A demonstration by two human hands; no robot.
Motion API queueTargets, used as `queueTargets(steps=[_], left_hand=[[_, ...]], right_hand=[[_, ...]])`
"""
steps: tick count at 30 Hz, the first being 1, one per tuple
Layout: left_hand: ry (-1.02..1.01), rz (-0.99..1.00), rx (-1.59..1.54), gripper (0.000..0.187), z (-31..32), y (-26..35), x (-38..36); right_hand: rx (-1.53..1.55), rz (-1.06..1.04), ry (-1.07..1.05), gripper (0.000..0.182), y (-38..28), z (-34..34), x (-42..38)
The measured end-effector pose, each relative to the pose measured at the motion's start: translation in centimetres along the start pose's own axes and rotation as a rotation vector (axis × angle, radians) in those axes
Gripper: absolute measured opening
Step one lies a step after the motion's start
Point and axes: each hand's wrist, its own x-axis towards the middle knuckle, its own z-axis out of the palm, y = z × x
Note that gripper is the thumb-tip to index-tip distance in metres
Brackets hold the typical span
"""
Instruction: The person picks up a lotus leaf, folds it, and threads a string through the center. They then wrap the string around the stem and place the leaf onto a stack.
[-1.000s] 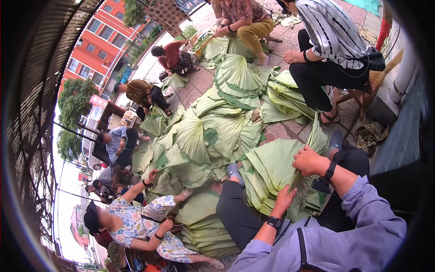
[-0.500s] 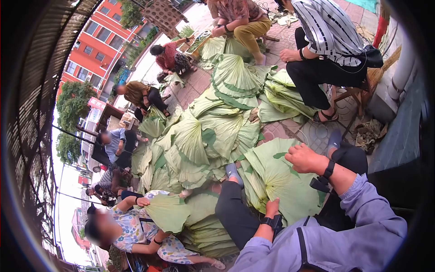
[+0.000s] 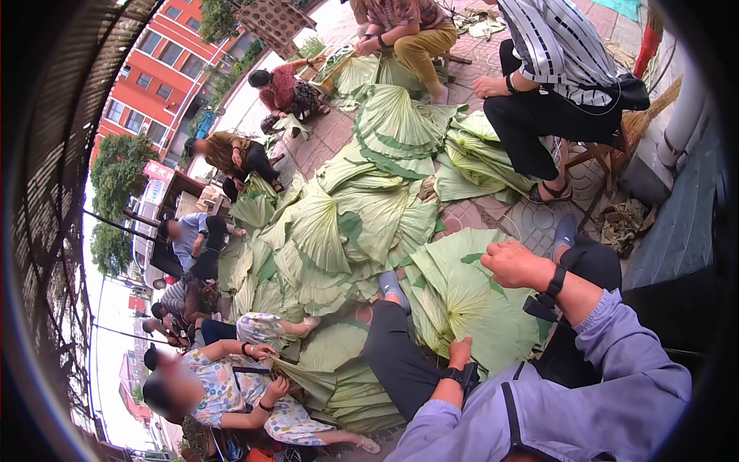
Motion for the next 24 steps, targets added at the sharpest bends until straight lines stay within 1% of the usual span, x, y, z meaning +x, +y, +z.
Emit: queueTargets(steps=[3,7,16,19,21,24], left_hand=[[0.021,0.028,0.084,0.035,0.0,1.1,-1.3],[0.009,0.054,0.067,0.035,0.1,0.4,-0.6],[-0.038,0.078,0.040,0.033,0.2,-0.1,-0.4],[-0.048,0.047,0.033,0.031,0.3,0.3,-0.8],[-0.047,0.048,-0.030,0.029,0.5,1.4,-2.0],[-0.041,0.060,0.006,0.028,0.5,2.7,-3.4]], right_hand=[[0.002,0.003,-0.016,0.032,-0.1,-0.2,0.1],[-0.012,0.011,-0.051,0.033,-0.4,-0.4,0.3],[-0.007,0.000,-0.050,0.029,-0.2,-0.2,0.6],[0.000,-0.003,-0.033,0.027,-0.1,0.0,0.5],[-0.003,-0.005,-0.037,0.027,-0.1,0.0,0.6],[-0.003,-0.005,-0.046,0.027,-0.2,-0.2,0.6]])
